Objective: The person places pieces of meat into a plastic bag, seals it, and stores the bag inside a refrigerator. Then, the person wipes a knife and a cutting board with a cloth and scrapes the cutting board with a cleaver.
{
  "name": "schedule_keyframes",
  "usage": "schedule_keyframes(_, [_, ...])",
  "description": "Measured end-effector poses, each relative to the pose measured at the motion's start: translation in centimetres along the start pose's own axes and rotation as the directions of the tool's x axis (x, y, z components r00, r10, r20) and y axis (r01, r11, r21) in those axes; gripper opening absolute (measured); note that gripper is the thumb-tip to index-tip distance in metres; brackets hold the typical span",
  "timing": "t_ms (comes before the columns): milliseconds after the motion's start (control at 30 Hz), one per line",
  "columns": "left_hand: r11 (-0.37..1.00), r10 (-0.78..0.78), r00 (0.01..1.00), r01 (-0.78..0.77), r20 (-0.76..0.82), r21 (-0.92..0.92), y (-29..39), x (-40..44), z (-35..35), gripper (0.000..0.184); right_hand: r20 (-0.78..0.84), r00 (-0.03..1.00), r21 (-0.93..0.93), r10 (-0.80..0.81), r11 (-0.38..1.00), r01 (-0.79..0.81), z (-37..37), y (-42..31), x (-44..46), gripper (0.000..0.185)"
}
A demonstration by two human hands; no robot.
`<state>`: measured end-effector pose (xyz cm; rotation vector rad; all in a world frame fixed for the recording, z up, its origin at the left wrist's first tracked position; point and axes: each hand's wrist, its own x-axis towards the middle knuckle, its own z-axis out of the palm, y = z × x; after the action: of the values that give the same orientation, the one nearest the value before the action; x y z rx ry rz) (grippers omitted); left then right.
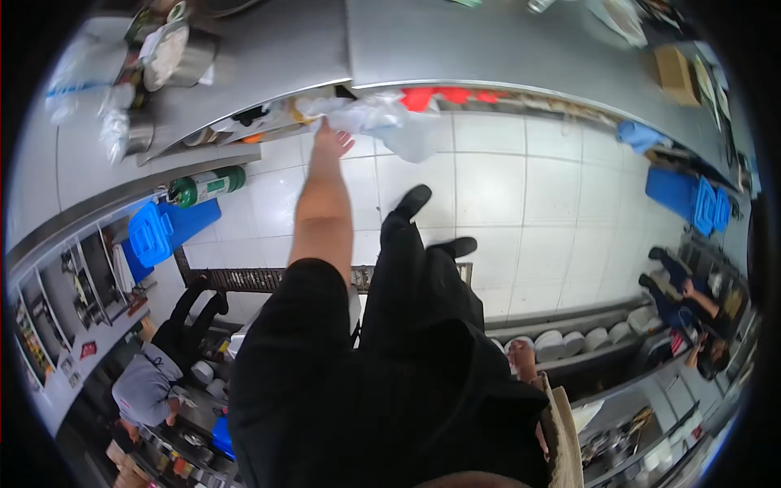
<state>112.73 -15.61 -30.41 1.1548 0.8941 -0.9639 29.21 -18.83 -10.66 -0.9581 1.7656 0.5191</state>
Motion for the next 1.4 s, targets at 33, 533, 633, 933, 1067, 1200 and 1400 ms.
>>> schedule_keyframes(33, [0.994, 0.082, 0.993, -0.076, 0.082, -0.072, 0.3, 3.1, -1.2, 0.053, 0.051, 0.998, -0.153, -0.043, 0.987, 0.050, 0.6, -2.4, -1.0, 0.025])
schedule_keyframes(533, [0.972, 0.077, 0.995, -0.063, 0.057, -0.226, -3.7, -9.3, -2.3, 0.037, 0.370, 0.764, -0.188, -0.529, 0.763, 0.619, 21.1, -43.1, 2.3, 0.032])
schedule_keyframes(633, [0.981, 0.101, 0.992, -0.087, 0.075, -0.173, -5.0, -10.5, -1.4, 0.037, 0.471, 0.654, -0.084, -0.592, 0.708, 0.701, 26.1, -50.4, -2.6, 0.030])
schedule_keyframes(933, [0.975, 0.211, 0.941, -0.222, 0.264, 0.013, -8.7, -6.6, -1.5, 0.034, 0.529, 0.601, -0.111, -0.599, 0.653, 0.749, 32.3, -56.6, -5.5, 0.042])
schedule_keyframes(1067, [0.948, 0.309, 0.909, -0.317, 0.280, -0.017, -8.0, -15.0, 1.2, 0.031, 0.403, 0.725, -0.054, -0.559, 0.776, 0.628, 33.4, -57.0, -6.4, 0.050])
schedule_keyframes(1200, [0.960, 0.259, 0.900, -0.280, 0.350, 0.009, -9.7, -16.5, 1.5, 0.019, 0.317, 0.783, 0.106, -0.535, 0.841, 0.531, 33.6, -55.8, -2.8, 0.042])
schedule_keyframes(1400, [0.881, 0.252, 0.912, -0.355, 0.324, 0.312, -12.3, -16.6, 0.8, 0.026, 0.110, 0.752, -0.148, -0.650, 0.738, 0.659, 32.6, -55.5, -0.9, 0.047])
